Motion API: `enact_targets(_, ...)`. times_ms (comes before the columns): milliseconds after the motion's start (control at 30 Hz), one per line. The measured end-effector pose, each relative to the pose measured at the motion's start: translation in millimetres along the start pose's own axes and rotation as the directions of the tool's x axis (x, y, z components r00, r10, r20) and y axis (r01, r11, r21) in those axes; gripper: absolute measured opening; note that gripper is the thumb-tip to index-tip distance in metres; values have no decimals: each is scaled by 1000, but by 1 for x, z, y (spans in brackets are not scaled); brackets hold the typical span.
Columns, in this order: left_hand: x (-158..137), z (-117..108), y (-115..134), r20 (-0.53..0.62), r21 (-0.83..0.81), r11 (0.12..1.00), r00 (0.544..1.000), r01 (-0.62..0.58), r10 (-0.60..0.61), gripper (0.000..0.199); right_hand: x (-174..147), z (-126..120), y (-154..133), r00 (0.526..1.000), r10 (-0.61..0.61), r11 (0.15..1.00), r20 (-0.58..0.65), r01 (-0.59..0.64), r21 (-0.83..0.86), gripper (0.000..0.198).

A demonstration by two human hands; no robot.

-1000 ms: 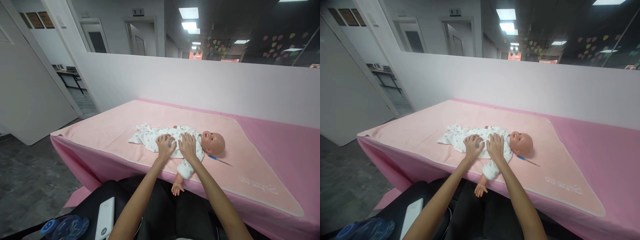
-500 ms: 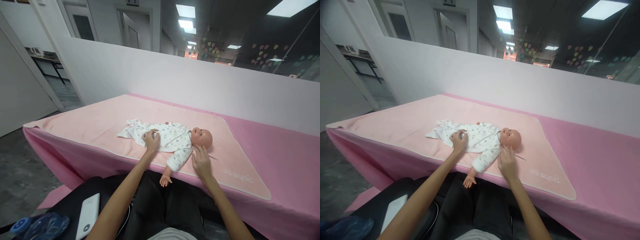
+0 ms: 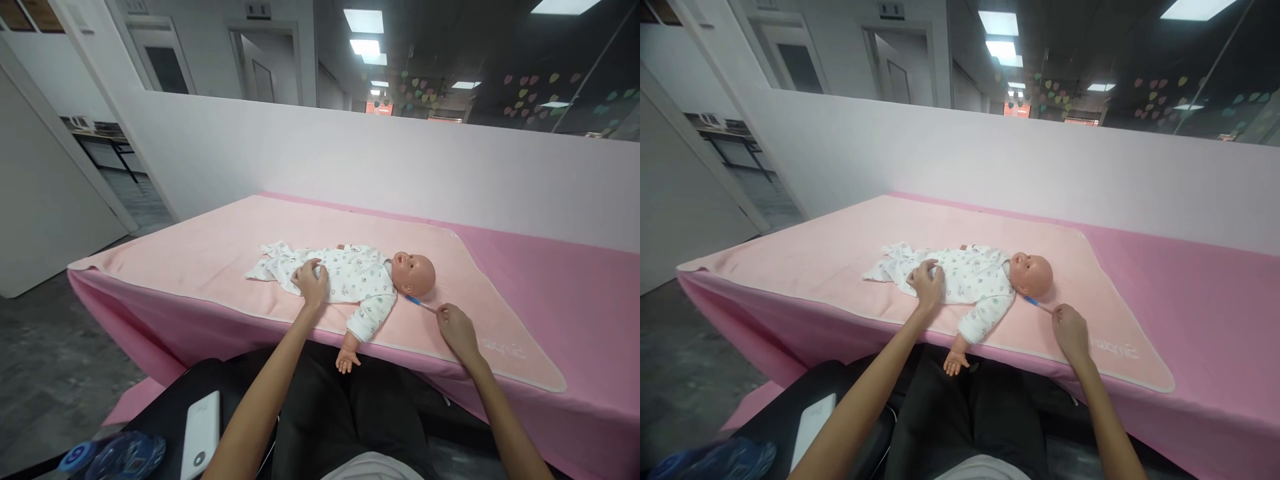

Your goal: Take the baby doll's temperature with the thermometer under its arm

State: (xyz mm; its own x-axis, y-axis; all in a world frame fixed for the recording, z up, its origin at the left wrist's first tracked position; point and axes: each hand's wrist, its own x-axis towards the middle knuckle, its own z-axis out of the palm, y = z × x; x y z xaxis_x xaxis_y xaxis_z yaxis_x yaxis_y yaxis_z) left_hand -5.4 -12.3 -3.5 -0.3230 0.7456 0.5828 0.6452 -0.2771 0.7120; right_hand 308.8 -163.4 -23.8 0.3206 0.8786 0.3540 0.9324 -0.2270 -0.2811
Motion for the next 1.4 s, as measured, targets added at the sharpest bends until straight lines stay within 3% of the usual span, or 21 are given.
enact_targets(100, -4, -3, 3, -18, 75, 993, 996, -90, 92, 16, 0, -20, -13, 989, 107, 978, -101, -86, 190, 28)
enact_targets(200, -9, -5, 7, -1, 141, 958, 967, -251, 254, 16, 6, -33, -32, 949, 182, 932, -256, -84, 353, 32)
enact_targets(333, -12, -7, 8, 22, 158, 924, 937, -348, 349, 17, 18, -34, -56, 946, 174, 929, -273, -66, 364, 36)
enact_targets(533, -11, -3, 4, 37, 183, 891, 908, -416, 417, 19, 26, -32, -75, 973, 103, 976, -207, -59, 210, 38)
enact_targets(733, -12, -1, 6, 69, 143, 883, 895, -447, 441, 19, 28, -43, -82, 973, 176, 965, -146, -142, 219, 37)
enact_targets(867, -11, -1, 7, 80, 136, 893, 903, -430, 423, 20, 22, -35, -76, 978, 191, 961, -86, -169, 218, 34)
enact_targets(1033, -8, -2, 4, 78, 171, 915, 931, -366, 358, 17, 18, -18, -67, 998, 67, 969, 22, -70, 235, 32)
enact_targets(1133, -7, -3, 3, 64, 191, 932, 951, -309, 302, 18, 32, -38, -68, 992, -67, 973, 109, 41, 228, 32)
enact_targets(1200, -7, -3, 4, 62, 191, 939, 958, -285, 279, 17, 47, -68, -70, 961, -178, 932, 212, 95, 351, 31)
enact_targets(1233, -7, -3, 4, 66, 189, 942, 960, -279, 271, 16, 54, -84, -71, 958, -205, 882, 198, 93, 462, 28)
enact_targets(1333, -7, -3, 7, 72, 185, 947, 964, -263, 254, 16, 65, -119, -77, 986, -137, 572, -91, 153, 805, 32)
enact_targets(1367, -7, -3, 7, 73, 182, 948, 965, -261, 251, 16, 64, -123, -81, 982, -133, 496, -134, 184, 849, 34)
enact_targets(1400, -7, -2, 8, 73, 177, 949, 965, -260, 250, 16, 61, -123, -85, 976, -179, 481, -126, 198, 854, 35)
